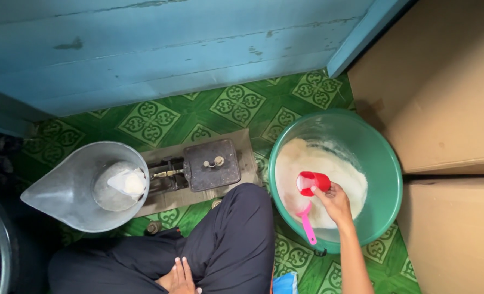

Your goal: The person scoops white powder from a bucket into small plastic bags, weighs each bag on a scale, and places them into a black basin.

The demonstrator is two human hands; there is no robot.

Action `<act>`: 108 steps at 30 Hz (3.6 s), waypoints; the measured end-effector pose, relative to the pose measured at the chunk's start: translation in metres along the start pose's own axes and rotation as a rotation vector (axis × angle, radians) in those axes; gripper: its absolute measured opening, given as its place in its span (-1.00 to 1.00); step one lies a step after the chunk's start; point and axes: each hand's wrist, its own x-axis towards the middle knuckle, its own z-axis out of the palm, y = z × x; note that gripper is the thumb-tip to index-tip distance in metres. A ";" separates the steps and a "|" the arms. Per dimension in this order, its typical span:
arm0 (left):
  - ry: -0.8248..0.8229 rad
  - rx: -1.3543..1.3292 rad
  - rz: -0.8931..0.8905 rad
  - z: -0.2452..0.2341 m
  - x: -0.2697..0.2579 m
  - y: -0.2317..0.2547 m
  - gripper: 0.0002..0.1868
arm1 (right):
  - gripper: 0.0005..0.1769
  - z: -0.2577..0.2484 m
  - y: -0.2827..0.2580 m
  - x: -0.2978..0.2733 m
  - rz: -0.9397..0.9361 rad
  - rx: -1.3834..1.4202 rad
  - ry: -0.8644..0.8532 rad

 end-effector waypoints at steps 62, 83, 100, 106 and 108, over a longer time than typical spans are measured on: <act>-1.401 -1.036 -0.056 -0.220 0.152 -0.037 -0.07 | -0.03 0.230 -0.300 -0.234 -0.886 -0.602 -0.145; -1.322 -1.148 -0.125 -0.236 0.150 -0.041 -0.07 | -0.05 0.247 -0.295 -0.233 -0.970 -0.643 -0.072; -1.258 -1.081 -0.117 -0.241 0.147 -0.039 -0.07 | -0.05 0.248 -0.292 -0.234 -1.001 -0.662 -0.049; -1.274 -1.118 -0.114 -0.237 0.147 -0.039 -0.07 | -0.06 0.247 -0.293 -0.237 -1.011 -0.659 -0.056; -1.254 -1.101 -0.130 -0.237 0.146 -0.037 -0.06 | -0.06 0.247 -0.293 -0.237 -1.034 -0.657 -0.051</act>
